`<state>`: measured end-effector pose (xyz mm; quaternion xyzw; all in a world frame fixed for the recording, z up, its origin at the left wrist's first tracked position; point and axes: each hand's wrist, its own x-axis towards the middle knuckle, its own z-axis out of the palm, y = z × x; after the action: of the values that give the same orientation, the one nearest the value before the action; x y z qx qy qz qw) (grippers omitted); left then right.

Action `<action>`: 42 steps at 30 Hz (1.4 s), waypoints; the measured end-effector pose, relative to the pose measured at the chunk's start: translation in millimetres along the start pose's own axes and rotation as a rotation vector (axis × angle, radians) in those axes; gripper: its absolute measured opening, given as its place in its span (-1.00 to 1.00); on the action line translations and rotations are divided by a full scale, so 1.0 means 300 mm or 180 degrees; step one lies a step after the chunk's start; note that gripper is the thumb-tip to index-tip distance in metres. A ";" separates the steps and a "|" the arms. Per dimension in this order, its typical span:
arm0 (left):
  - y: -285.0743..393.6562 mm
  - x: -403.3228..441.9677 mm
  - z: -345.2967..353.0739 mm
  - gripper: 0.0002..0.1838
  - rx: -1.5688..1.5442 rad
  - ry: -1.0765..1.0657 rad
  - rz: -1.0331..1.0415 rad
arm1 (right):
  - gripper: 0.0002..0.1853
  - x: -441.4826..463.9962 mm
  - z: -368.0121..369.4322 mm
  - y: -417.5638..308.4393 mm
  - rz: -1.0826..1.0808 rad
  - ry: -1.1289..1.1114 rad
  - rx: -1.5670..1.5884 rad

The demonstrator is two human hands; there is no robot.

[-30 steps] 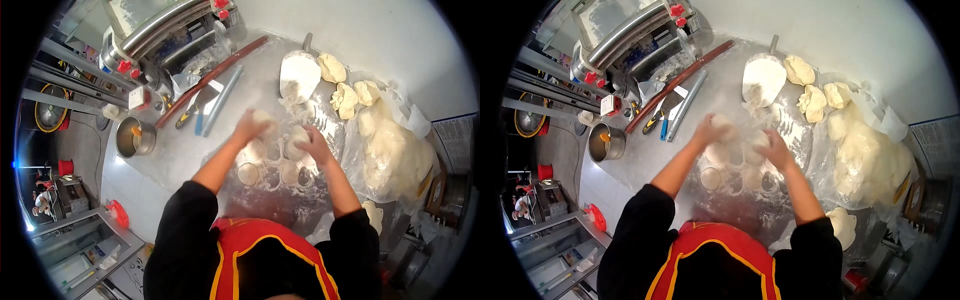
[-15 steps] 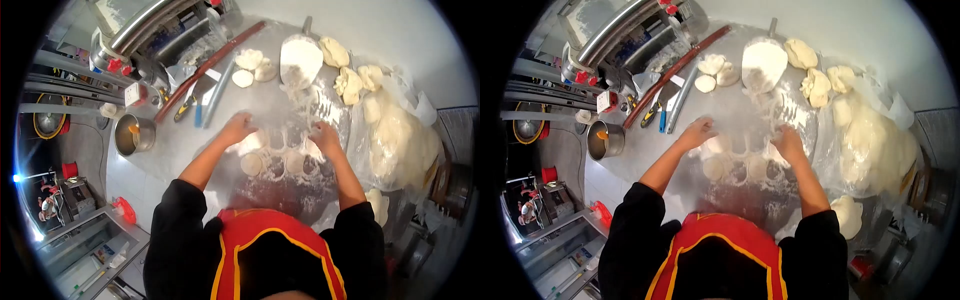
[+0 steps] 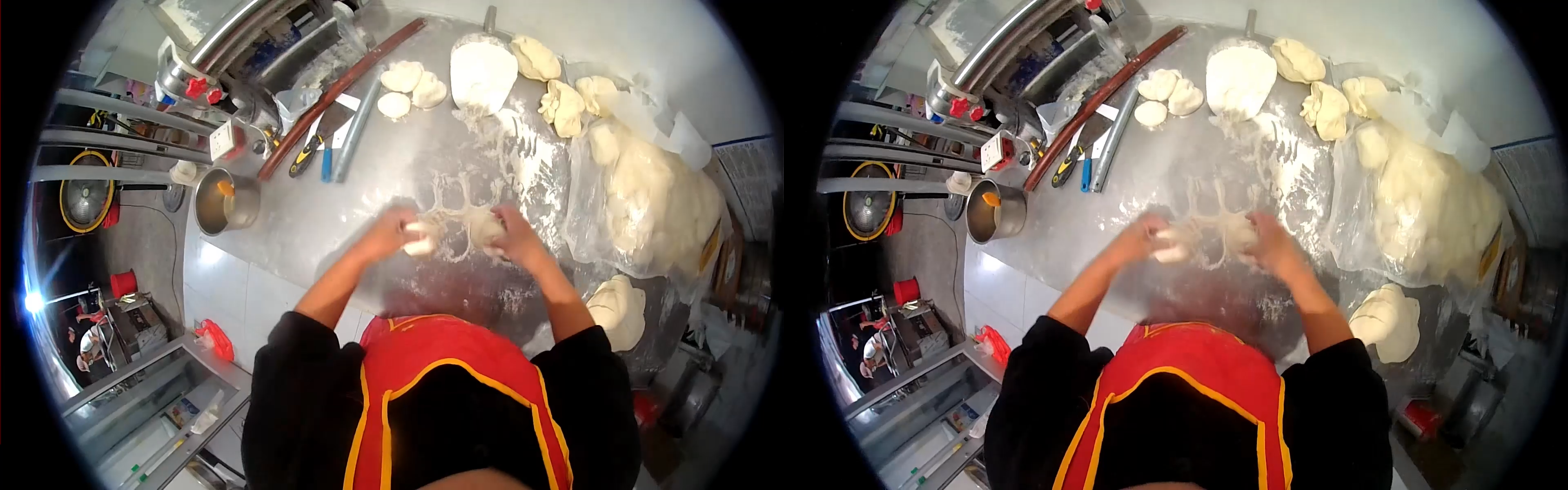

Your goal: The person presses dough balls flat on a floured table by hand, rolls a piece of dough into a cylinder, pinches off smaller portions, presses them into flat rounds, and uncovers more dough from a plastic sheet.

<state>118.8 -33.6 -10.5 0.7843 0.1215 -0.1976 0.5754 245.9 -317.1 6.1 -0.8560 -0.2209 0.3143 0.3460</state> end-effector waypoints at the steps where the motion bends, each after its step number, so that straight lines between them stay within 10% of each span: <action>1: -0.023 -0.020 0.042 -0.59 0.0513 0.0375 0.0058 | -0.44 -0.002 0.055 0.042 -0.0341 0.0181 -0.0326; 6: 0.037 -0.088 0.148 -0.40 0.2131 0.1069 -0.0002 | -0.42 -0.047 0.071 -0.017 -0.0082 0.0106 -0.0441; 8: 0.092 -0.103 0.128 -0.39 0.2341 0.0843 -0.0092 | -0.53 -0.050 0.075 -0.005 -0.1099 0.0143 -0.0913; 14: 0.052 -0.089 0.054 -0.38 0.1854 0.0340 0.0130 | -0.57 -0.064 0.078 -0.146 -0.0318 -0.0599 -0.0147; 20: 0.195 0.208 -0.216 -0.39 -0.0702 0.1987 0.0382 | -0.28 0.285 0.056 -0.315 -0.0388 0.0422 0.2291; 27: 0.045 0.125 -0.203 -0.41 0.0371 0.2395 0.0482 | -0.18 0.560 -0.251 0.130 -0.0132 0.3275 -0.0803; 35: 0.034 0.015 -0.047 -0.46 0.0550 0.2256 0.0169 | -0.03 0.657 -0.443 0.102 0.1231 0.2475 -0.1817; 42: 0.085 -0.022 -0.052 -0.53 0.0882 0.2244 0.0544 | -0.40 0.604 -0.699 0.242 0.0539 0.2756 0.0069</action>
<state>126.3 -26.3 18.2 0.8817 0.2182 0.1182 0.4013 530.2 -352.3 1.1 -0.9202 0.0186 -0.0437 0.3886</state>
